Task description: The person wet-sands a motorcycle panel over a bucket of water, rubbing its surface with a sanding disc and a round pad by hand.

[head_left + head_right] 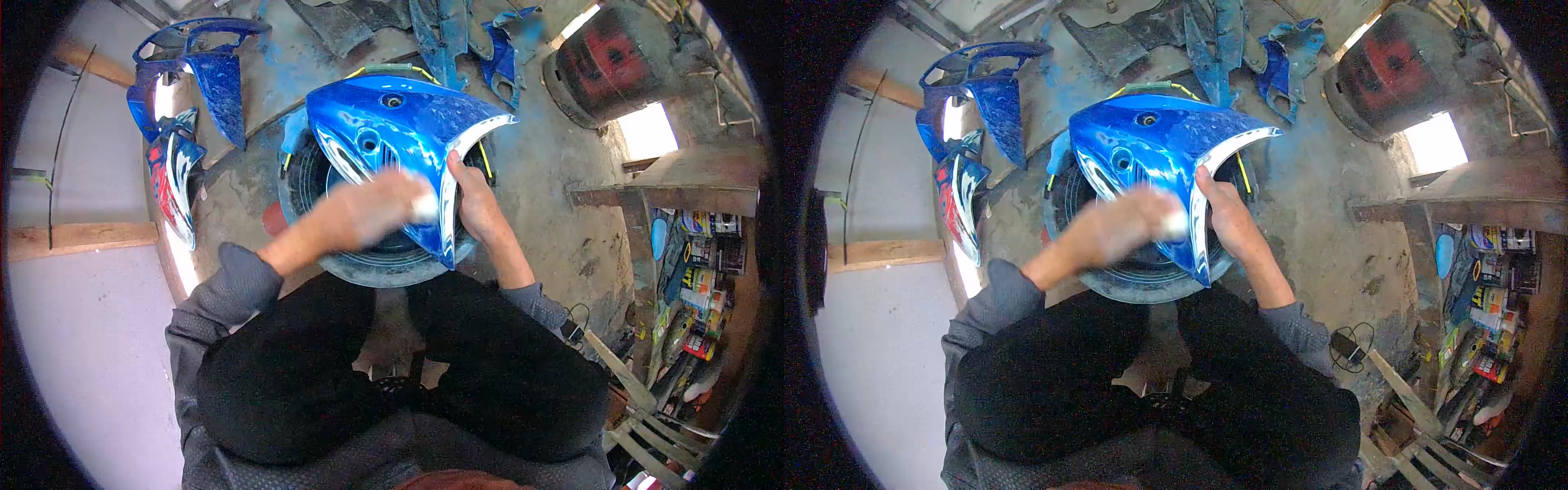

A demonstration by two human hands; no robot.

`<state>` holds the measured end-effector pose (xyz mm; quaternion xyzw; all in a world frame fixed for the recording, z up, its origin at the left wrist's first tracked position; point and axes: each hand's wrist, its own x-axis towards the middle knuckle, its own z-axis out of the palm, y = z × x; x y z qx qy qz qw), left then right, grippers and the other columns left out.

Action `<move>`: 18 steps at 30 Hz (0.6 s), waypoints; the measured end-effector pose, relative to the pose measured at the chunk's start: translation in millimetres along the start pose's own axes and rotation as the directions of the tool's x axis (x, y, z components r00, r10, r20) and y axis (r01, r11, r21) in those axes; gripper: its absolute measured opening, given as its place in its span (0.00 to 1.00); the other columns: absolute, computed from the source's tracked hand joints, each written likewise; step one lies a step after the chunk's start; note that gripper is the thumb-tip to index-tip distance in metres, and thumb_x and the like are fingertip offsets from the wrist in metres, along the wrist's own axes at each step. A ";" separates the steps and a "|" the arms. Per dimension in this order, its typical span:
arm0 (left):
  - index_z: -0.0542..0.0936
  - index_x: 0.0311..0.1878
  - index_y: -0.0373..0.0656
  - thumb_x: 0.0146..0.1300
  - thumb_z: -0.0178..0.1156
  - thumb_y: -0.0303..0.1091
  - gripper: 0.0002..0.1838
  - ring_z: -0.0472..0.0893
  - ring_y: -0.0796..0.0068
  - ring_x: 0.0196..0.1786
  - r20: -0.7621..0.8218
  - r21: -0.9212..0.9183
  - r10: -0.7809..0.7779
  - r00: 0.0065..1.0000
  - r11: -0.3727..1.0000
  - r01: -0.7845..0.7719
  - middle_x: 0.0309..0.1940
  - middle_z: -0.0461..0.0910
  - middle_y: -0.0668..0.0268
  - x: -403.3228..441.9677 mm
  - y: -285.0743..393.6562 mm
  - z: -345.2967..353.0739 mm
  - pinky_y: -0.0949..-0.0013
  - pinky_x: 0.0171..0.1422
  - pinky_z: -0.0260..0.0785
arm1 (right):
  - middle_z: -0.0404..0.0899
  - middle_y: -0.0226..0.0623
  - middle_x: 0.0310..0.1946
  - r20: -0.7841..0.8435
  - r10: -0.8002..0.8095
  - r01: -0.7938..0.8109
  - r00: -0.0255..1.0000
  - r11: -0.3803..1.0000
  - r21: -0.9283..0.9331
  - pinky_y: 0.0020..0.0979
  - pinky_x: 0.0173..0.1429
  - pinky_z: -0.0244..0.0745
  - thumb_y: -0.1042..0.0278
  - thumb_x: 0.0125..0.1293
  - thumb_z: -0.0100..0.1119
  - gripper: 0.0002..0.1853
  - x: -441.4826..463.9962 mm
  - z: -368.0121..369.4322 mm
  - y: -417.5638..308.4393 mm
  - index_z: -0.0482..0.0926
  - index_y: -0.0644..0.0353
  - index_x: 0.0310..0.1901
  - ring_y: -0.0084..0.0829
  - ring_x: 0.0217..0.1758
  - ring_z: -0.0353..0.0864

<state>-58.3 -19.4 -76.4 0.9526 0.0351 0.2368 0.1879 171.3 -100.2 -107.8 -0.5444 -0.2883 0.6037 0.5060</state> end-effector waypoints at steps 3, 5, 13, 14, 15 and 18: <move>0.81 0.59 0.40 0.71 0.60 0.29 0.15 0.83 0.49 0.67 -0.207 0.251 -0.404 0.891 0.858 0.448 0.62 0.83 0.49 13.7 -44.1 -30.7 0.53 0.73 0.76 | 0.82 0.22 0.26 0.039 -0.007 0.008 0.999 0.999 -0.031 0.23 0.29 0.58 0.32 0.82 0.48 0.34 4.9 -7.8 7.3 0.87 0.56 0.34 0.14 0.25 0.72; 0.81 0.59 0.39 0.70 0.61 0.29 0.15 0.83 0.48 0.66 -0.256 0.247 -0.354 0.899 0.876 0.415 0.61 0.83 0.49 13.4 -29.5 -15.6 0.53 0.73 0.76 | 0.83 0.22 0.26 0.031 0.003 -0.003 1.000 1.000 0.005 0.23 0.28 0.58 0.32 0.82 0.48 0.34 6.9 -6.3 4.3 0.87 0.56 0.34 0.14 0.24 0.71; 0.80 0.68 0.46 0.74 0.61 0.29 0.20 0.88 0.48 0.56 -0.224 0.226 -0.268 0.937 0.921 0.318 0.54 0.88 0.54 23.5 -8.2 -12.8 0.51 0.63 0.82 | 0.83 0.23 0.28 -0.019 0.037 -0.034 0.999 0.994 0.105 0.23 0.29 0.56 0.35 0.83 0.49 0.32 -4.6 9.8 -10.2 0.88 0.57 0.38 0.14 0.26 0.71; 0.80 0.66 0.44 0.74 0.60 0.29 0.19 0.87 0.48 0.56 -0.256 0.232 -0.382 0.888 0.868 0.440 0.53 0.88 0.53 25.4 -21.2 -17.8 0.53 0.61 0.82 | 0.83 0.23 0.28 -0.018 0.037 -0.035 0.999 0.994 0.106 0.23 0.29 0.56 0.35 0.83 0.49 0.32 -7.0 11.3 -13.0 0.88 0.57 0.38 0.14 0.26 0.71; 0.80 0.65 0.42 0.74 0.60 0.28 0.18 0.87 0.47 0.56 -0.288 0.233 -0.486 0.825 0.800 0.553 0.53 0.88 0.51 27.4 -27.8 -22.0 0.54 0.58 0.83 | 0.84 0.24 0.30 -0.017 0.047 -0.045 0.999 0.994 0.104 0.23 0.30 0.61 0.35 0.82 0.49 0.32 -8.9 12.6 -15.3 0.87 0.58 0.40 0.15 0.28 0.74; 0.79 0.60 0.34 0.70 0.60 0.26 0.16 0.85 0.47 0.62 -0.275 0.292 -0.178 0.945 0.921 0.259 0.59 0.84 0.47 30.1 -2.6 5.7 0.53 0.64 0.81 | 0.86 0.28 0.35 0.029 0.029 -0.031 0.999 0.998 0.048 0.24 0.36 0.71 0.35 0.83 0.49 0.32 10.8 -12.5 10.7 0.87 0.60 0.43 0.19 0.33 0.81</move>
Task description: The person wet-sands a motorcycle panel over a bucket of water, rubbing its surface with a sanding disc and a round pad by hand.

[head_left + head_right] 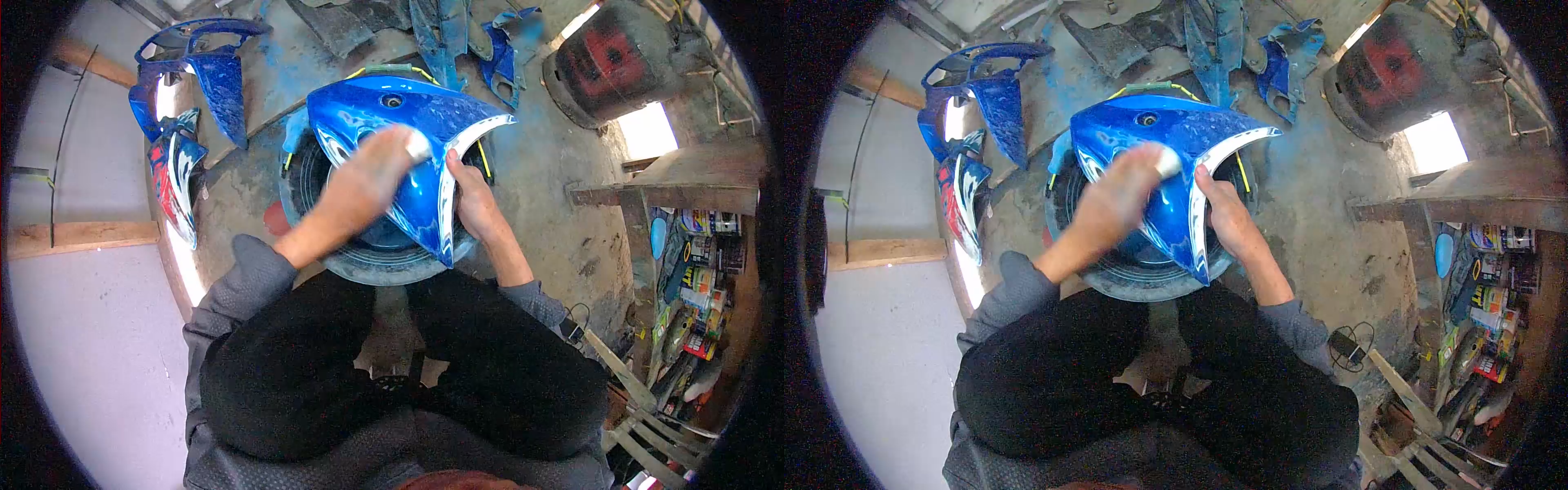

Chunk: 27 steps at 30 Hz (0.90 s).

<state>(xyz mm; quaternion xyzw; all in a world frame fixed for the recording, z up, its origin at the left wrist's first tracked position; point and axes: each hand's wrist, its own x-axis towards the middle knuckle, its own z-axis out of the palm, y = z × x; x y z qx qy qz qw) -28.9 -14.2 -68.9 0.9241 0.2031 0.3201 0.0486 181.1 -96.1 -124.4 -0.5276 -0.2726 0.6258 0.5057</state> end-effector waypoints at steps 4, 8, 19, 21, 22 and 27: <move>0.79 0.63 0.34 0.68 0.59 0.28 0.21 0.80 0.47 0.70 0.086 -0.058 0.113 0.990 0.992 -0.108 0.65 0.81 0.46 -4.3 8.4 -8.5 0.51 0.78 0.71 | 0.90 0.36 0.45 0.045 0.011 -0.014 0.999 0.998 0.054 0.30 0.51 0.83 0.36 0.84 0.47 0.33 -13.2 13.2 -15.5 0.86 0.65 0.50 0.25 0.44 0.89; 0.79 0.67 0.37 0.67 0.58 0.28 0.24 0.79 0.50 0.71 0.083 0.158 -0.116 0.990 0.982 0.102 0.68 0.79 0.48 -4.2 -51.7 -6.9 0.52 0.78 0.71 | 0.90 0.37 0.47 0.032 0.027 -0.030 0.999 0.994 0.108 0.32 0.54 0.83 0.37 0.84 0.45 0.33 -20.9 19.2 -23.0 0.85 0.65 0.53 0.26 0.47 0.89; 0.78 0.66 0.39 0.74 0.60 0.26 0.19 0.85 0.46 0.63 0.007 -0.020 -0.136 0.991 0.991 0.136 0.60 0.85 0.49 1.8 -37.7 -10.1 0.55 0.68 0.79 | 0.87 0.38 0.58 0.086 0.071 -0.089 0.994 0.972 0.219 0.37 0.65 0.81 0.37 0.84 0.46 0.34 -20.9 19.2 -26.6 0.78 0.65 0.66 0.29 0.58 0.87; 0.78 0.66 0.38 0.75 0.59 0.26 0.19 0.85 0.45 0.61 -0.009 0.038 -0.188 0.982 0.981 0.188 0.59 0.84 0.48 3.3 -48.4 -11.1 0.54 0.66 0.80 | 0.84 0.39 0.62 0.109 0.057 -0.085 0.992 0.957 0.276 0.40 0.71 0.77 0.39 0.85 0.46 0.33 -22.2 21.7 -32.3 0.76 0.65 0.68 0.31 0.63 0.84; 0.78 0.66 0.38 0.74 0.60 0.25 0.19 0.85 0.45 0.62 -0.017 0.023 -0.185 0.983 0.982 0.185 0.60 0.84 0.48 1.7 -39.0 -6.7 0.54 0.66 0.80 | 0.84 0.39 0.62 0.112 0.055 -0.084 0.992 0.958 0.275 0.40 0.71 0.77 0.39 0.85 0.46 0.33 -21.0 21.1 -31.4 0.76 0.65 0.68 0.31 0.63 0.84; 0.79 0.63 0.36 0.68 0.61 0.23 0.20 0.82 0.51 0.69 0.121 -0.136 0.107 0.987 0.987 -0.090 0.67 0.81 0.50 -5.2 17.5 0.2 0.54 0.75 0.75 | 0.81 0.40 0.66 0.085 -0.006 -0.021 0.996 0.948 0.319 0.44 0.76 0.71 0.41 0.85 0.48 0.31 -20.6 19.4 -28.6 0.74 0.63 0.70 0.34 0.70 0.79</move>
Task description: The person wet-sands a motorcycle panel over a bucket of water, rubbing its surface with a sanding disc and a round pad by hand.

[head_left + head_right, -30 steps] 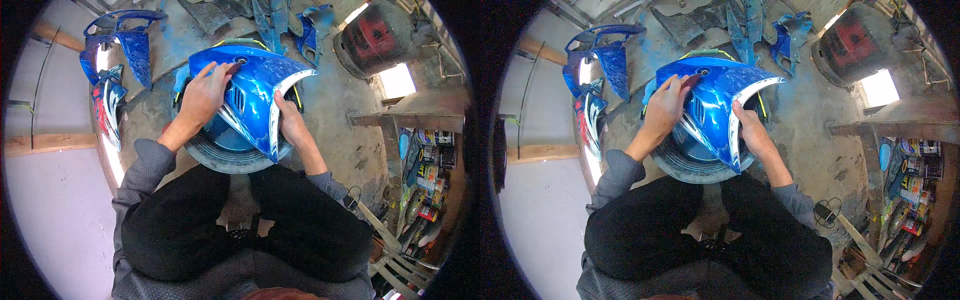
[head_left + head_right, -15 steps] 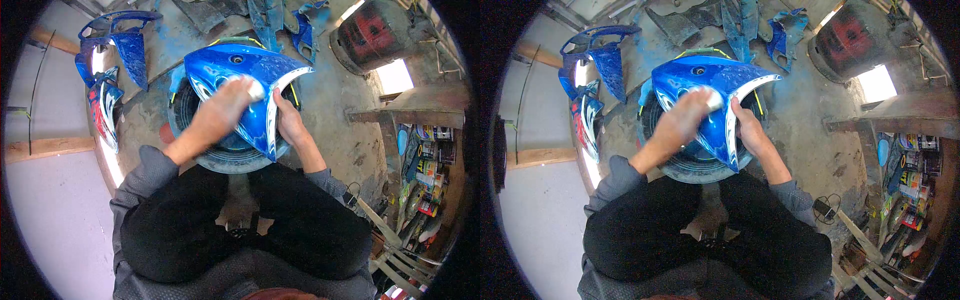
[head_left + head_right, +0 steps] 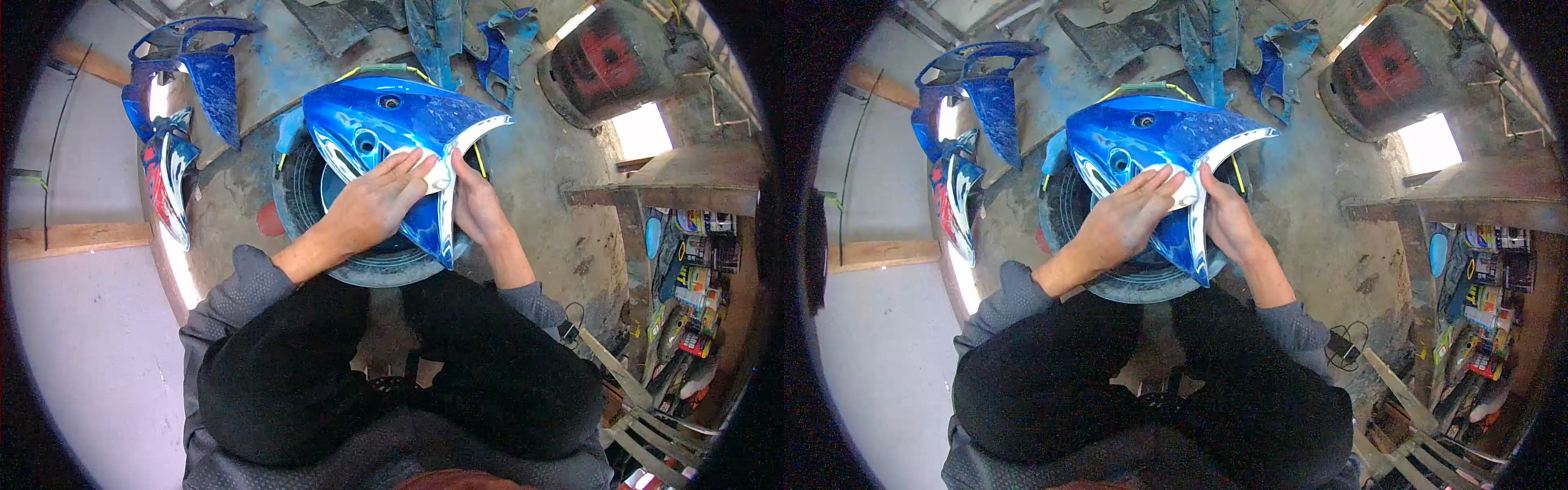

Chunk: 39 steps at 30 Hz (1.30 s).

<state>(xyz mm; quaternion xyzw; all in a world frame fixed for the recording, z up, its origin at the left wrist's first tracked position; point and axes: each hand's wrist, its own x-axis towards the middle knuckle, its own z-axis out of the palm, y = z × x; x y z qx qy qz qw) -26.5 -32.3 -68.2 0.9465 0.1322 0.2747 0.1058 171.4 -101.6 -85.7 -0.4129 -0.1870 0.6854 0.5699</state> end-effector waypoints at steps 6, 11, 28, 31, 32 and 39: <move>0.79 0.63 0.35 0.74 0.61 0.28 0.17 0.85 0.47 0.61 -0.127 0.008 -0.374 0.919 0.926 0.378 0.57 0.86 0.47 5.7 -46.7 -28.1 0.51 0.64 0.80 | 0.74 0.54 0.71 0.011 -0.026 0.024 1.000 0.991 0.132 0.45 0.76 0.71 0.36 0.83 0.44 0.41 -13.2 -17.7 -25.1 0.65 0.72 0.74 0.42 0.69 0.79; 0.79 0.68 0.38 0.73 0.62 0.25 0.21 0.85 0.48 0.63 -0.138 0.100 -0.248 0.959 0.960 0.263 0.60 0.85 0.49 -7.1 -43.6 -15.6 0.54 0.66 0.79 | 0.81 0.55 0.64 -0.108 -0.130 0.111 0.986 0.980 -0.168 0.44 0.70 0.76 0.36 0.80 0.54 0.40 -11.5 -14.8 -56.7 0.75 0.75 0.66 0.41 0.66 0.83; 0.79 0.65 0.39 0.70 0.60 0.27 0.21 0.82 0.49 0.67 -0.142 0.098 -0.213 0.967 0.969 0.228 0.66 0.82 0.50 5.9 -26.0 -18.0 0.54 0.72 0.76 | 0.87 0.52 0.56 0.199 -0.555 0.296 0.808 0.089 -0.951 0.47 0.68 0.74 0.41 0.79 0.54 0.30 78.9 -44.7 -59.0 0.84 0.61 0.64 0.52 0.62 0.84; 0.78 0.65 0.37 0.68 0.60 0.28 0.22 0.83 0.50 0.66 -0.024 0.053 -0.016 1.000 0.998 0.018 0.63 0.83 0.50 6.8 -5.7 -6.5 0.54 0.72 0.76 | 0.87 0.52 0.54 0.167 -0.529 0.241 0.832 0.073 -0.968 0.47 0.66 0.74 0.41 0.78 0.54 0.30 80.8 -44.8 -60.5 0.85 0.61 0.63 0.52 0.60 0.85; 0.77 0.66 0.35 0.70 0.61 0.27 0.22 0.84 0.50 0.64 -0.021 0.050 0.054 0.998 0.997 -0.053 0.62 0.84 0.51 8.1 -6.1 -4.5 0.55 0.68 0.80 | 0.87 0.51 0.53 0.178 -0.534 0.234 0.827 0.039 -0.971 0.48 0.65 0.74 0.41 0.78 0.55 0.30 80.3 -44.3 -60.8 0.85 0.60 0.63 0.52 0.60 0.85; 0.79 0.65 0.38 0.77 0.58 0.29 0.17 0.86 0.48 0.61 -0.099 0.071 -0.324 0.941 0.941 0.331 0.60 0.85 0.49 4.2 -48.3 -21.2 0.53 0.62 0.82 | 0.87 0.50 0.53 0.185 -0.554 0.190 0.812 -0.049 -0.981 0.51 0.64 0.73 0.40 0.76 0.58 0.30 76.4 -37.0 -61.5 0.86 0.58 0.64 0.51 0.60 0.85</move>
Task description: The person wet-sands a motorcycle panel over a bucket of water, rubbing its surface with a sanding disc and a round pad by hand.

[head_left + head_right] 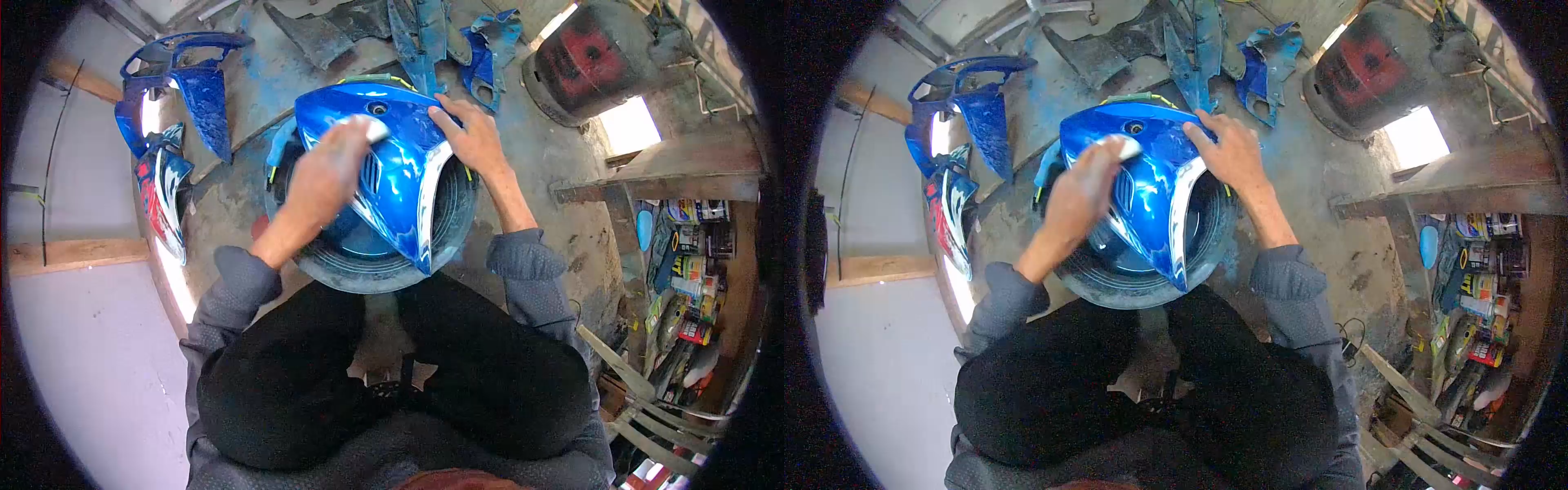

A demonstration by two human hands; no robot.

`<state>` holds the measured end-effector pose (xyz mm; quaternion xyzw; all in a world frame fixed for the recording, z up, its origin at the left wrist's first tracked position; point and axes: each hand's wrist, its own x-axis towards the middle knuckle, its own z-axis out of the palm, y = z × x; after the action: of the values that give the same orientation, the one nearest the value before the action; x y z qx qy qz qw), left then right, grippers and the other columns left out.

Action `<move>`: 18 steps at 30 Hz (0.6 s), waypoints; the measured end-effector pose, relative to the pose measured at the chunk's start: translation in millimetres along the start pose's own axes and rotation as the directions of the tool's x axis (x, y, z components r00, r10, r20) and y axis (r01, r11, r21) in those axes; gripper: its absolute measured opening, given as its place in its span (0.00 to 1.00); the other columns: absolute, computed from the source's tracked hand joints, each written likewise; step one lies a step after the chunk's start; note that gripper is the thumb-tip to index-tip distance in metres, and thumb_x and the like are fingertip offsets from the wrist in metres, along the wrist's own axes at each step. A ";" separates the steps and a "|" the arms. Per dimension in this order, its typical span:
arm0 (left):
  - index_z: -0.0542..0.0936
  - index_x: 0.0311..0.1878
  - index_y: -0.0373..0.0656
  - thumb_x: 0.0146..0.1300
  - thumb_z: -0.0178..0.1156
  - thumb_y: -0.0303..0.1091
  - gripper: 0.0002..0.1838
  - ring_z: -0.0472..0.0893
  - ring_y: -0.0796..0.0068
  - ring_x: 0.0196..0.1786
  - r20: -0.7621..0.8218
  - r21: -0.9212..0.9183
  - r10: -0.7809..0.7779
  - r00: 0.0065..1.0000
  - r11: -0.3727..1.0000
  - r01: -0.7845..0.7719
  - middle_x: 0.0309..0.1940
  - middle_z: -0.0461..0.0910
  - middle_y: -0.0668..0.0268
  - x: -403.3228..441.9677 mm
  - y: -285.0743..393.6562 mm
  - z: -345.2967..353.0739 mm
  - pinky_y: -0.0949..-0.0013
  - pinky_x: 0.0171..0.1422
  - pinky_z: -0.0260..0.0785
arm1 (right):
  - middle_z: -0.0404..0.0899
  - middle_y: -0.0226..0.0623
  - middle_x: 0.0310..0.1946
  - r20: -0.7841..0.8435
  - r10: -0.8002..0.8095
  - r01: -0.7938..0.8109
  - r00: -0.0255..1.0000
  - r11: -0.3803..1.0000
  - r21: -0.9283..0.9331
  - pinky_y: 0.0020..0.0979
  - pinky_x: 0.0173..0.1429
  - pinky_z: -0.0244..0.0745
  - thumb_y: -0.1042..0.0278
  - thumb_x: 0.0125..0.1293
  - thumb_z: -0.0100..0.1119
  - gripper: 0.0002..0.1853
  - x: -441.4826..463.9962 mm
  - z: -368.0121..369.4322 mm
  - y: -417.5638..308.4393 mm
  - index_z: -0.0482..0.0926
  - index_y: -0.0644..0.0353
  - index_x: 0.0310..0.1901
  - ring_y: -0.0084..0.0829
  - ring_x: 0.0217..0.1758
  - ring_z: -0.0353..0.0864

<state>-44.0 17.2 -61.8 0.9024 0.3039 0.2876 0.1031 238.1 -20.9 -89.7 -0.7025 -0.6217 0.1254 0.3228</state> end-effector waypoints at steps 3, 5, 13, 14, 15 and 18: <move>0.76 0.68 0.33 0.70 0.60 0.28 0.24 0.82 0.47 0.67 0.053 -0.105 0.260 0.964 0.962 -0.254 0.63 0.83 0.47 -20.7 40.1 13.9 0.53 0.74 0.75 | 0.87 0.50 0.55 0.032 0.014 -0.015 0.999 1.000 0.010 0.50 0.65 0.73 0.40 0.76 0.58 0.31 0.7 -0.7 1.1 0.85 0.59 0.64 0.50 0.61 0.85; 0.77 0.67 0.34 0.70 0.61 0.28 0.23 0.83 0.49 0.66 0.064 -0.113 0.348 0.935 0.934 -0.340 0.64 0.83 0.48 -21.7 33.1 22.4 0.54 0.74 0.75 | 0.87 0.50 0.56 0.003 -0.009 0.009 1.000 1.000 0.008 0.50 0.65 0.73 0.40 0.76 0.58 0.31 -0.3 -0.1 1.6 0.86 0.60 0.63 0.51 0.61 0.85; 0.77 0.67 0.35 0.65 0.63 0.26 0.26 0.81 0.49 0.70 0.062 -0.047 0.371 0.927 0.929 -0.368 0.67 0.80 0.47 -17.1 19.3 9.3 0.50 0.77 0.72 | 0.87 0.54 0.57 -0.103 -0.011 0.014 0.995 1.000 0.025 0.46 0.70 0.75 0.51 0.75 0.63 0.25 -21.0 -7.0 -10.3 0.87 0.66 0.58 0.53 0.63 0.85; 0.77 0.67 0.35 0.66 0.63 0.26 0.25 0.81 0.51 0.70 0.076 -0.075 0.364 0.928 0.930 -0.359 0.67 0.81 0.49 -17.5 18.6 10.6 0.51 0.77 0.72 | 0.87 0.55 0.56 -0.125 0.005 0.001 0.992 0.999 0.049 0.46 0.70 0.75 0.52 0.75 0.63 0.23 -23.6 -6.0 -11.2 0.87 0.66 0.57 0.53 0.62 0.85; 0.77 0.66 0.36 0.67 0.63 0.27 0.24 0.81 0.53 0.70 0.089 -0.107 0.360 0.929 0.931 -0.350 0.66 0.81 0.50 -13.7 20.2 5.7 0.51 0.77 0.72 | 0.87 0.55 0.56 -0.117 -0.001 0.008 0.993 0.998 0.056 0.46 0.70 0.75 0.52 0.75 0.63 0.23 -25.4 -4.4 -9.1 0.87 0.66 0.57 0.53 0.62 0.85; 0.80 0.64 0.38 0.73 0.62 0.28 0.18 0.84 0.57 0.64 0.033 -0.107 0.363 0.931 0.927 -0.358 0.62 0.85 0.58 -3.2 16.2 -1.4 0.53 0.72 0.76 | 0.86 0.57 0.57 -0.206 -0.036 0.042 0.978 0.999 0.025 0.46 0.70 0.75 0.56 0.73 0.67 0.21 -29.1 -5.5 -7.7 0.87 0.65 0.57 0.55 0.62 0.85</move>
<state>-39.0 2.4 -56.3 0.9439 0.1154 0.2926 0.1009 229.5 -50.1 -87.5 -0.6947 -0.5967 0.0551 0.3980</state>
